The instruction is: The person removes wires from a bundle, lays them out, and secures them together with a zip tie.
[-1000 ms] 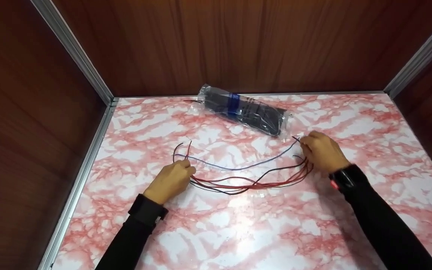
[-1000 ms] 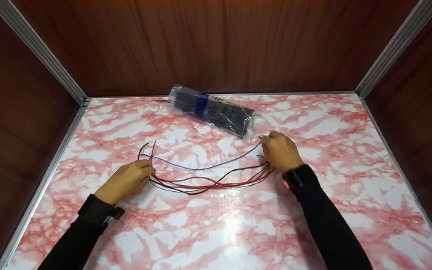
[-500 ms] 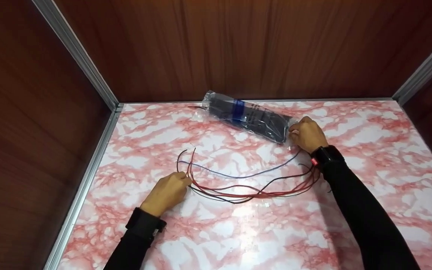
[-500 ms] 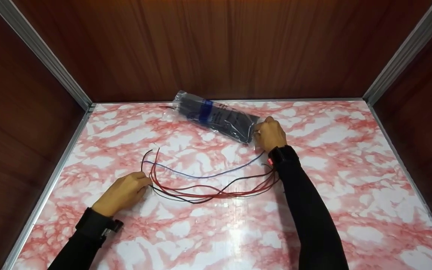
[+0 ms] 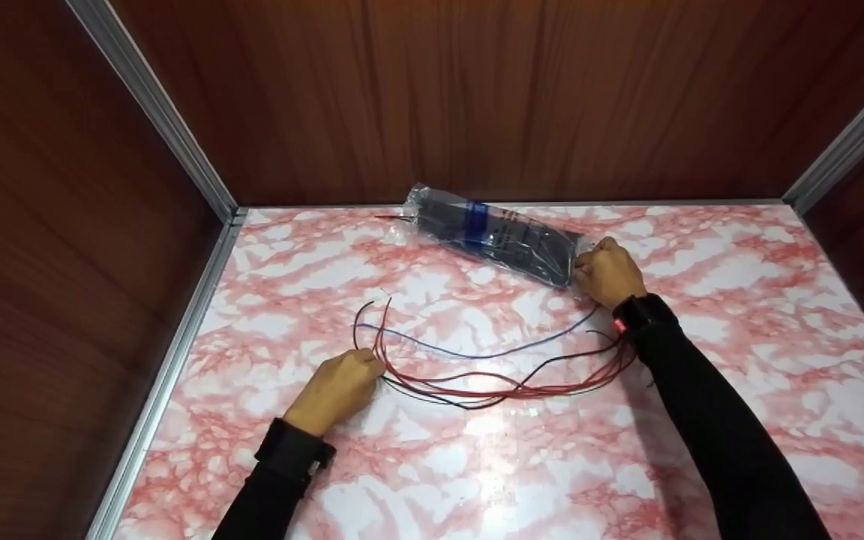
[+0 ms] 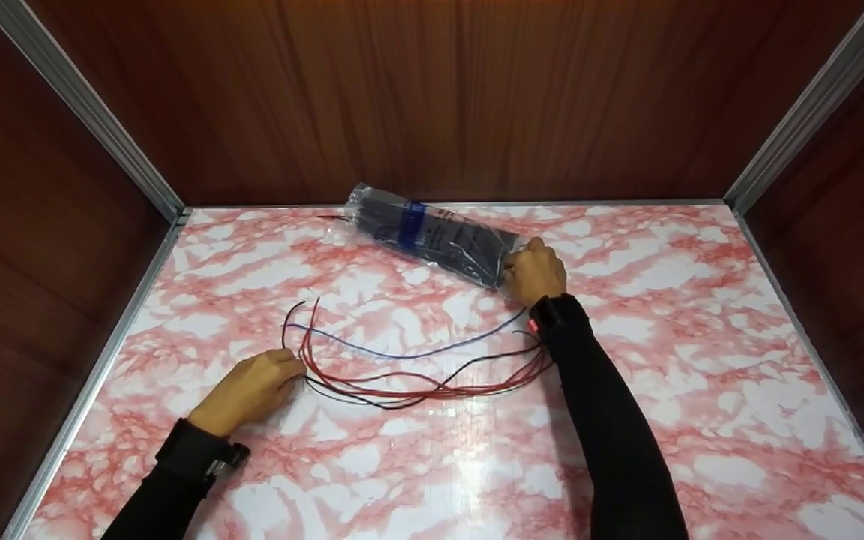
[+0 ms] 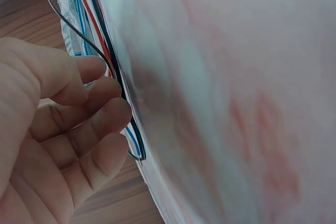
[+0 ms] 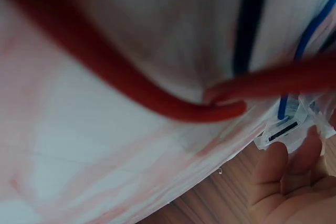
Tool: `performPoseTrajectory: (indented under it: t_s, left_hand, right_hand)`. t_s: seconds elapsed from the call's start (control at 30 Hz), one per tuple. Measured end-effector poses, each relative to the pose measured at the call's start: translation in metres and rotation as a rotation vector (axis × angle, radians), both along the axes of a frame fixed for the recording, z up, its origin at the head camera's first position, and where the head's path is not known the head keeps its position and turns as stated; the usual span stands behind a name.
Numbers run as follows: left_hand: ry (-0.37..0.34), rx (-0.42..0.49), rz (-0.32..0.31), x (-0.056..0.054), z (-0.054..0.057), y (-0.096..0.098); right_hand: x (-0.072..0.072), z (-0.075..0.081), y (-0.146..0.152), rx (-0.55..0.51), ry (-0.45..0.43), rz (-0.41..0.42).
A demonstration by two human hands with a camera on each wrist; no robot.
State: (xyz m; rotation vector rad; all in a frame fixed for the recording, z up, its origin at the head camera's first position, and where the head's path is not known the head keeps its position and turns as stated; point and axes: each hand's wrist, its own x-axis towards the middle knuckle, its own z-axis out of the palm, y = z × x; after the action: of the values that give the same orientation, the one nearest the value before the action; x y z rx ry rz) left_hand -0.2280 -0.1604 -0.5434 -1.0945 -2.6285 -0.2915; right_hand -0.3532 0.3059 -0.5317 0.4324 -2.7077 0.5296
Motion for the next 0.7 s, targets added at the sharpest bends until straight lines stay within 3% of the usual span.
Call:
performPoseTrajectory:
  t_s: [0.13, 0.33, 0.47, 0.6, 0.7]
  left_hand:
    - [-0.015, 0.015, -0.014, -0.002, 0.000, 0.002]
    - [-0.054, 0.034, -0.031, -0.002, 0.002, 0.002]
    - [-0.070, 0.034, -0.037, -0.003, 0.003, 0.002]
    - [-0.071, 0.024, -0.036, -0.003, 0.002, 0.003]
    - [-0.069, 0.011, -0.031, -0.004, 0.003, 0.004]
  right_hand:
    - [0.000, 0.003, -0.002, 0.015, -0.074, 0.003]
    - [-0.002, 0.011, -0.007, 0.007, -0.244, -0.055]
    - [-0.001, 0.012, -0.008, 0.072, -0.314, -0.084]
    - [0.005, 0.014, -0.005, 0.174, -0.344, -0.060]
    - [0.011, 0.017, 0.001, 0.157, -0.324, -0.024]
